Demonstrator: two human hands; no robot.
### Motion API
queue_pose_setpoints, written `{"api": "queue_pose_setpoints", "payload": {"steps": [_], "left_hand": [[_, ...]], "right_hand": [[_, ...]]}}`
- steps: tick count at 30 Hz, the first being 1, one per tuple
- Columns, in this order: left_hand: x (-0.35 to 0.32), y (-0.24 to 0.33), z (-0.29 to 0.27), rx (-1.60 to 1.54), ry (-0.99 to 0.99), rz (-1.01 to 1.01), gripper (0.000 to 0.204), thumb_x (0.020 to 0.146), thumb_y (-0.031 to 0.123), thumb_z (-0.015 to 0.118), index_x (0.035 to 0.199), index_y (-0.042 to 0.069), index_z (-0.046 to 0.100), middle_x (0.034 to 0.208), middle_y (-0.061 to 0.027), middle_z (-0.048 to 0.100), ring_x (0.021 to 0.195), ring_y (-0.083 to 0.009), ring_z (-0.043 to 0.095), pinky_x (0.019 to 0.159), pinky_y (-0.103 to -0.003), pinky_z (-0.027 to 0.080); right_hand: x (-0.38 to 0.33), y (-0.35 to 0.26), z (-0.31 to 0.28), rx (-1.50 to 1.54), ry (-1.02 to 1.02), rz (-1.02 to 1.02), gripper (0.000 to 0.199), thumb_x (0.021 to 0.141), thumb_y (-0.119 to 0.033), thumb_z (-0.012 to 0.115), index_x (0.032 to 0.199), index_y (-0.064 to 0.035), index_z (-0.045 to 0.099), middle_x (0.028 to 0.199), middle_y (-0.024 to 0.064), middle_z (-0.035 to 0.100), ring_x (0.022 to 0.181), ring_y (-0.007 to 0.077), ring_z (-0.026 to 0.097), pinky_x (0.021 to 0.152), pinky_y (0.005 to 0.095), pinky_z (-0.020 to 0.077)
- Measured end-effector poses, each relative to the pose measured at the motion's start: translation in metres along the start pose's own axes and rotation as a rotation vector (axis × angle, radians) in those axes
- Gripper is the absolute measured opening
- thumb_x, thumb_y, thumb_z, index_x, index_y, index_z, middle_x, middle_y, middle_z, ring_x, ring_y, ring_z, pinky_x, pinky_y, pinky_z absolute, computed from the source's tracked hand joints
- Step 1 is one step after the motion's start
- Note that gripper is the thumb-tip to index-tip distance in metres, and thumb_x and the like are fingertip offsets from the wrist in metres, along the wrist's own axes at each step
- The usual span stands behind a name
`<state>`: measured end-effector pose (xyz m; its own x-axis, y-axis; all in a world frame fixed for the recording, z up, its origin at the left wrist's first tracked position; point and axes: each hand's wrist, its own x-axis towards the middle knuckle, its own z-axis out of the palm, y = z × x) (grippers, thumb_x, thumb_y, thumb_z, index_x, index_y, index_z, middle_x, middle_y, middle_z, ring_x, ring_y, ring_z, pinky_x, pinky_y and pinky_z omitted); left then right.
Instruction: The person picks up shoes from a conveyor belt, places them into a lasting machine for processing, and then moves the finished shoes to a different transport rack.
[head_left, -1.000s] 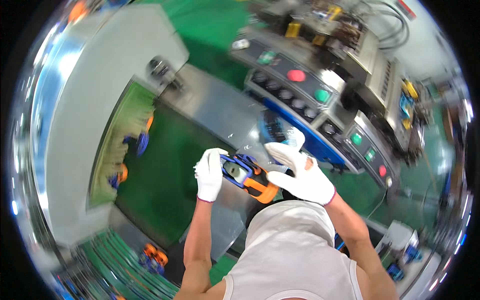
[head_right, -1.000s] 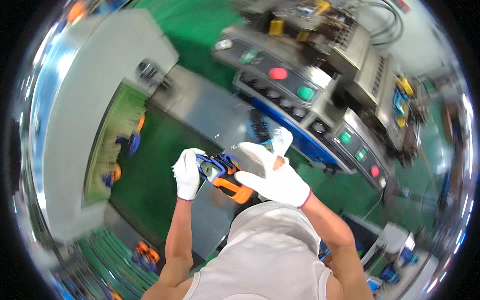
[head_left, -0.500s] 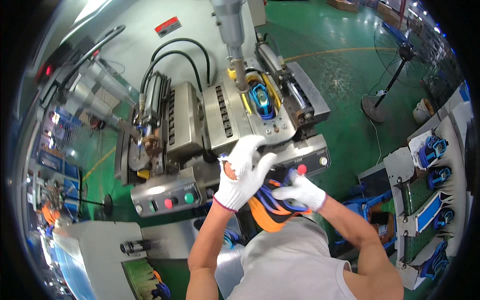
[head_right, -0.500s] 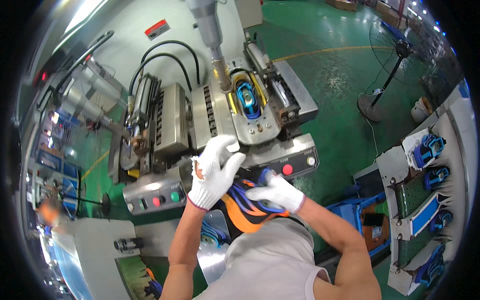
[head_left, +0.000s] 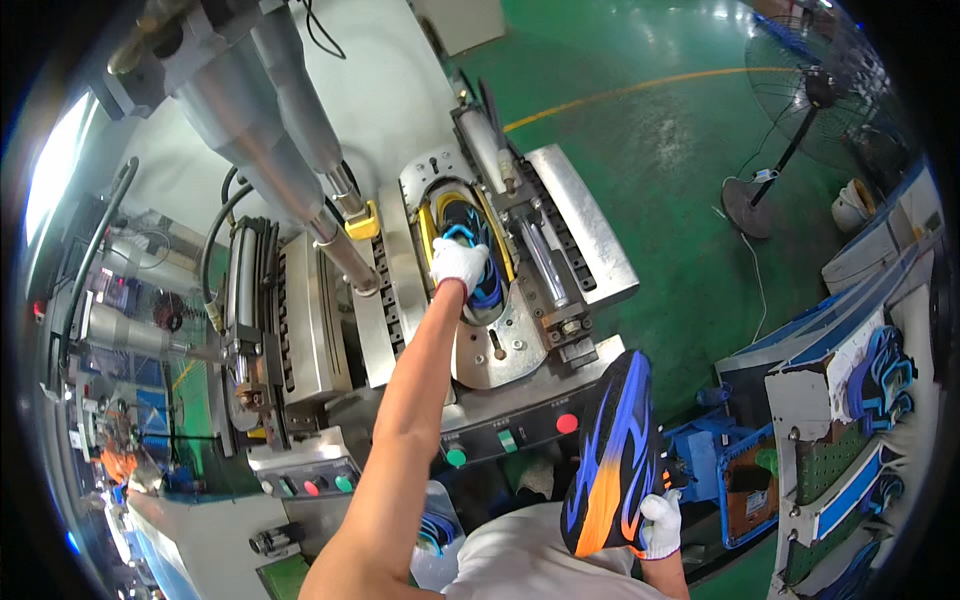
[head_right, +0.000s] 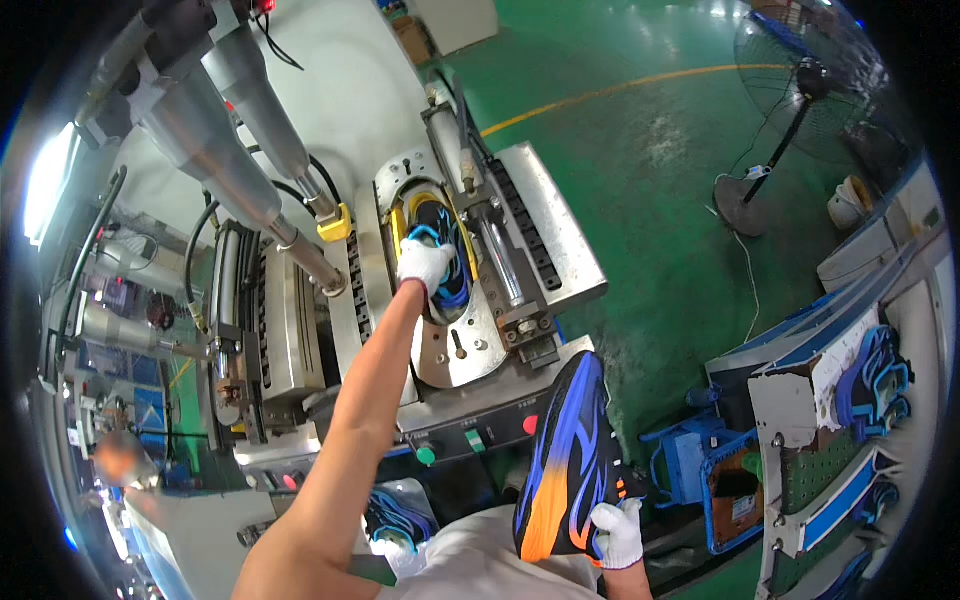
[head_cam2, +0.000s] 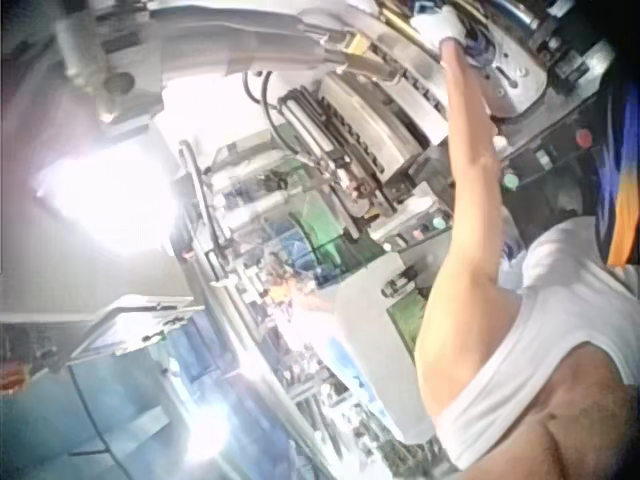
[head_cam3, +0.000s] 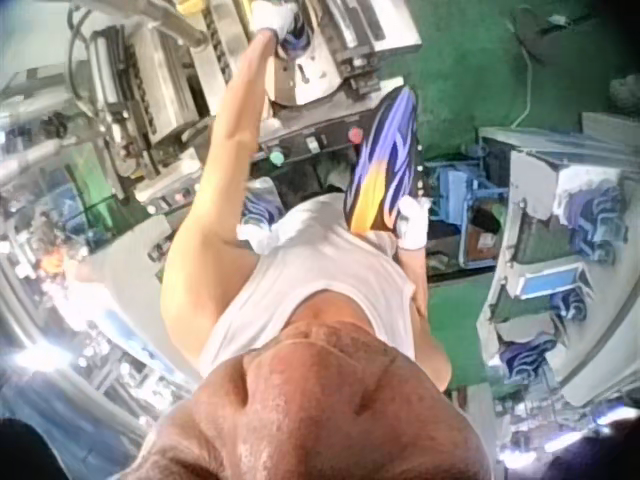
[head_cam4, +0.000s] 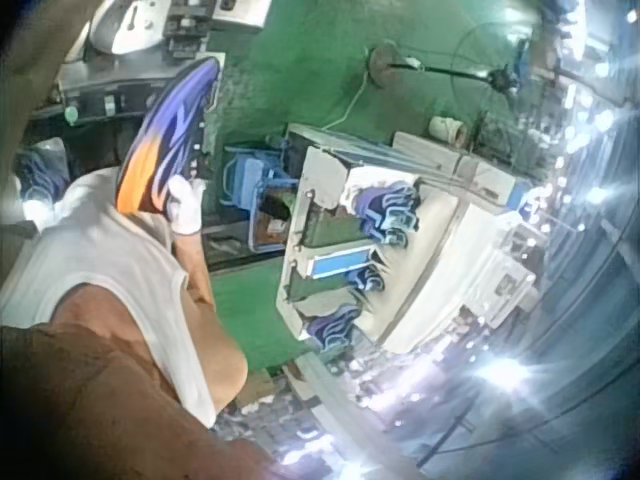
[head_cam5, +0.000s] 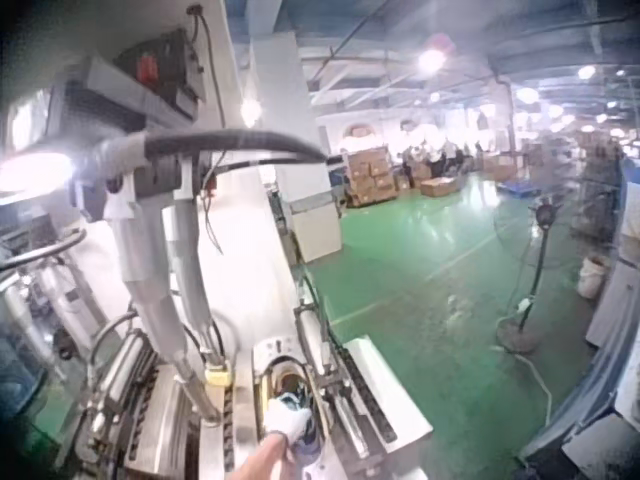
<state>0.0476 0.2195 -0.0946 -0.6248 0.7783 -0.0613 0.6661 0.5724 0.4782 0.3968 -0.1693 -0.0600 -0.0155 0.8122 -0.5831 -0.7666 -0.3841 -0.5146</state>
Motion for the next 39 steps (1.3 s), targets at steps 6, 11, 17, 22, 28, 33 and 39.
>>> {"api": "queue_pose_setpoints", "payload": {"steps": [6,11,17,22,28,33,39], "left_hand": [[0.008,-0.027,-0.093,-0.46,-0.236,0.021,0.027,0.076,0.023,0.082,0.088,0.001,0.072,0.078,-0.0047,0.07,0.068,-0.0126,0.063,0.063,-0.031,0.052],[-0.133,-0.066,-0.205,-0.535,-0.193,0.166,0.043,0.082,0.025,0.078,0.114,-0.002,0.069,0.099,-0.0121,0.073,0.085,-0.0134,0.064,0.081,-0.034,0.054],[-0.294,-0.232,-0.271,-0.433,-0.222,0.039,0.056,0.077,0.017,0.076,0.13,0.004,0.067,0.116,-0.011,0.072,0.103,-0.0215,0.067,0.095,-0.035,0.052],[-0.44,-0.323,-0.284,-0.181,-0.184,-0.643,0.047,0.076,0.023,0.082,0.116,0.001,0.07,0.102,-0.0126,0.072,0.092,-0.0277,0.069,0.087,-0.04,0.055],[-0.558,-0.461,-0.206,-0.1,0.472,-1.061,0.041,0.073,0.027,0.085,0.096,0.001,0.064,0.081,-0.0101,0.067,0.073,-0.0235,0.065,0.074,-0.041,0.055],[-0.536,-0.501,-0.105,-0.136,0.465,-1.168,0.056,0.077,0.031,0.08,0.12,0.001,0.061,0.107,-0.0203,0.072,0.097,-0.0351,0.07,0.087,-0.043,0.055],[-0.48,-0.491,-0.052,-0.403,0.526,-1.005,0.08,0.08,0.031,0.08,0.146,0.005,0.044,0.126,-0.0237,0.064,0.117,-0.0438,0.061,0.106,-0.051,0.045]], "right_hand": [[0.017,-0.031,0.057,-0.394,0.033,-0.025,0.053,0.079,0.004,0.072,0.129,-0.0077,0.059,0.079,0.0003,0.064,0.049,0.0086,0.052,0.043,0.0251,0.0397],[0.084,-0.028,0.146,-0.531,-0.102,-0.375,0.029,0.08,0.001,0.08,0.106,-0.0027,0.07,0.082,0.0021,0.07,0.063,0.012,0.064,0.064,0.0292,0.0549],[0.254,-0.011,0.341,-1.274,-0.55,-0.428,0.03,0.072,-0.022,0.082,0.084,0.0041,0.073,0.084,0.0148,0.074,0.076,0.0211,0.072,0.069,0.0369,0.0564],[0.388,0.074,0.357,-2.038,-0.399,-0.834,0.04,0.074,-0.043,0.07,0.087,-0.0055,0.075,0.088,0.0221,0.073,0.079,0.0357,0.072,0.072,0.0463,0.0533],[0.491,0.046,0.334,-1.921,-0.418,-0.819,0.06,0.075,-0.046,0.077,0.11,0.0029,0.073,0.106,0.0233,0.075,0.103,0.0385,0.07,0.089,0.0444,0.0511],[0.427,0.081,0.343,-1.557,-0.691,-0.562,0.029,0.08,-0.028,0.084,0.093,-0.0078,0.069,0.082,-0.0002,0.064,0.071,0.0115,0.054,0.064,0.0331,0.046],[0.23,0.134,0.281,-1.693,-0.737,-1.502,0.076,0.096,-0.037,0.069,0.154,0.0022,0.037,0.146,0.0264,0.051,0.13,0.0345,0.054,0.11,0.0435,0.0426]]}}
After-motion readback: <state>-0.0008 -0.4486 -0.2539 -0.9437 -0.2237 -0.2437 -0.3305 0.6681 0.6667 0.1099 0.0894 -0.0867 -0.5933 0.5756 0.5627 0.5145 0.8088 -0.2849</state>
